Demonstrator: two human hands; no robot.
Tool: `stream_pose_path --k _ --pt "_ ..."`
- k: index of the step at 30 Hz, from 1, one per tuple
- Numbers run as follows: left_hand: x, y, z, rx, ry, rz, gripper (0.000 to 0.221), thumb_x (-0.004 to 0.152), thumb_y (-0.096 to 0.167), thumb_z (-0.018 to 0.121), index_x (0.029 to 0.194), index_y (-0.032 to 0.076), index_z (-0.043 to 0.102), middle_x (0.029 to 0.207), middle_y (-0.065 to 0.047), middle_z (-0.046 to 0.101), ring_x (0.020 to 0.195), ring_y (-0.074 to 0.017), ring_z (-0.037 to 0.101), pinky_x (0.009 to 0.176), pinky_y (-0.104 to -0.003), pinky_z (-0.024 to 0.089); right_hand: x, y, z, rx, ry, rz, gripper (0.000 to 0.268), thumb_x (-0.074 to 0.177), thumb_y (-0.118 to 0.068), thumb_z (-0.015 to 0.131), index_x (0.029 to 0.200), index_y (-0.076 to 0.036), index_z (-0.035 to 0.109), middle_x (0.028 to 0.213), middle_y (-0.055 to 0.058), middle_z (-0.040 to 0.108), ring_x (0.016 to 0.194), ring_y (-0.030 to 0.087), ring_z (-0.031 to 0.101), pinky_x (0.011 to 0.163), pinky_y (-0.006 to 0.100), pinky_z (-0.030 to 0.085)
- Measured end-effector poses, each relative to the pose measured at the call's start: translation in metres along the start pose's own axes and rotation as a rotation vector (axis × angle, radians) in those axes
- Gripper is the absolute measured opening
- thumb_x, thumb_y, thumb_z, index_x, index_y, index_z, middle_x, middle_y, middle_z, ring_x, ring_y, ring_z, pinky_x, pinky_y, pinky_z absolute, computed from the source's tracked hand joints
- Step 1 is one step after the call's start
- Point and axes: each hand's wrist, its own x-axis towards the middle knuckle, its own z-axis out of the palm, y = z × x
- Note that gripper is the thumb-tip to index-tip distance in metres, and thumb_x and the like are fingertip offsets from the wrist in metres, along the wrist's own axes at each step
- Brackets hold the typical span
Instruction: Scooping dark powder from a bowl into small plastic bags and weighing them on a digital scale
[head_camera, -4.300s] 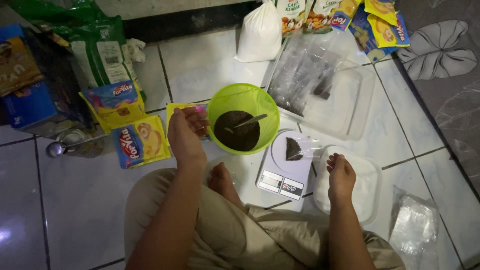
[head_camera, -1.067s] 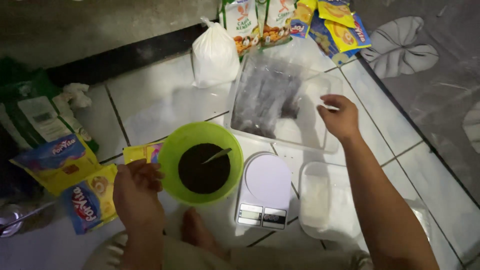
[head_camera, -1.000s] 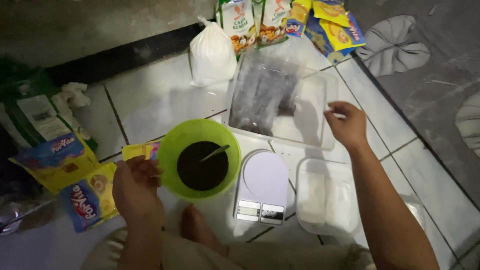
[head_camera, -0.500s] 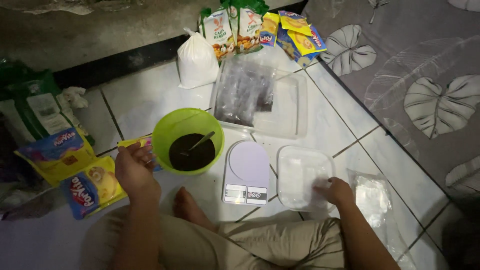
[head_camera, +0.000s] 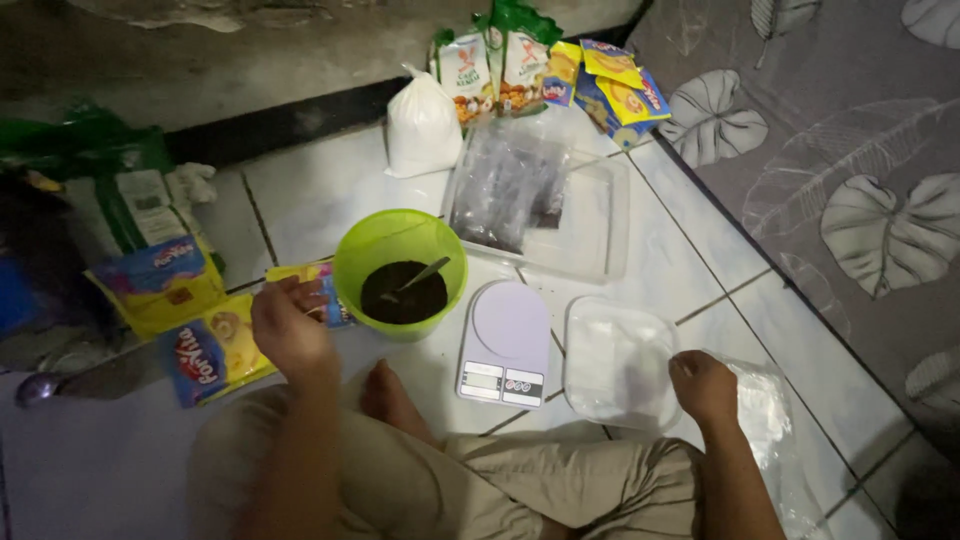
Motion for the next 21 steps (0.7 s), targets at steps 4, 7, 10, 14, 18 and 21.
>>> stream_pose_path --k 4,7,10,14,18,21 --pt "-0.064 0.012 0.023 0.339 -0.109 0.597 0.023 0.104 0.021 0.058 0.088 0.014 0.073 0.083 -0.007 0.070 0.073 -0.0187 0.062 0.070 -0.030 0.048 -0.077 -0.096 -0.062 0.346 -0.087 -0.271 0.025 0.089 -0.017 0.070 0.112 -0.020 0.080 0.095 0.007 0.081 0.092 0.021 0.070 0.079 0.039 0.055" --pt "-0.112 0.033 0.033 0.516 -0.621 0.673 0.030 0.086 0.016 0.074 0.115 0.008 0.067 0.116 -0.010 0.069 0.110 -0.0254 0.065 0.102 -0.039 0.049 -0.126 -0.174 -0.088 0.480 -0.344 -0.553 0.021 0.088 -0.008 0.072 0.104 -0.015 0.083 0.092 -0.003 0.083 0.081 0.006 0.070 0.069 0.025 0.055" --pt "-0.135 0.056 0.043 0.640 -1.077 0.301 0.084 0.069 0.029 0.089 0.143 0.013 0.054 0.131 -0.008 0.069 0.121 -0.0224 0.065 0.107 -0.035 0.049 -0.162 -0.246 -0.115 0.487 -0.516 -0.766 0.018 0.088 -0.012 0.074 0.103 -0.016 0.083 0.092 -0.006 0.085 0.081 0.004 0.072 0.065 0.023 0.052" --pt "-0.119 0.056 0.042 0.810 -1.033 0.004 0.005 0.078 0.021 0.080 0.074 0.018 0.079 0.135 0.003 0.075 0.103 -0.0077 0.076 0.088 -0.023 0.054 -0.173 -0.311 -0.132 0.653 -0.483 -0.949 0.006 0.089 -0.009 0.074 0.092 -0.008 0.079 0.088 -0.003 0.081 0.075 0.007 0.070 0.073 0.026 0.060" --pt "-0.090 0.024 0.027 0.382 -0.640 -0.224 0.038 0.074 0.006 0.090 0.108 0.005 0.075 0.084 -0.008 0.082 0.075 -0.0142 0.075 0.070 -0.030 0.062 -0.157 -0.334 -0.088 1.151 -0.544 -0.690 0.048 0.082 0.005 0.078 0.128 -0.002 0.065 0.092 0.012 0.079 0.080 0.013 0.069 0.078 0.027 0.056" --pt "-0.080 0.028 0.025 0.188 -0.474 -0.164 0.024 0.075 0.002 0.090 0.088 0.006 0.070 0.073 -0.007 0.071 0.067 -0.0163 0.071 0.060 -0.032 0.059 -0.156 -0.350 -0.075 1.296 -0.560 -0.454 0.044 0.082 0.007 0.075 0.125 -0.001 0.068 0.093 0.020 0.078 0.084 0.024 0.075 0.082 0.039 0.065"
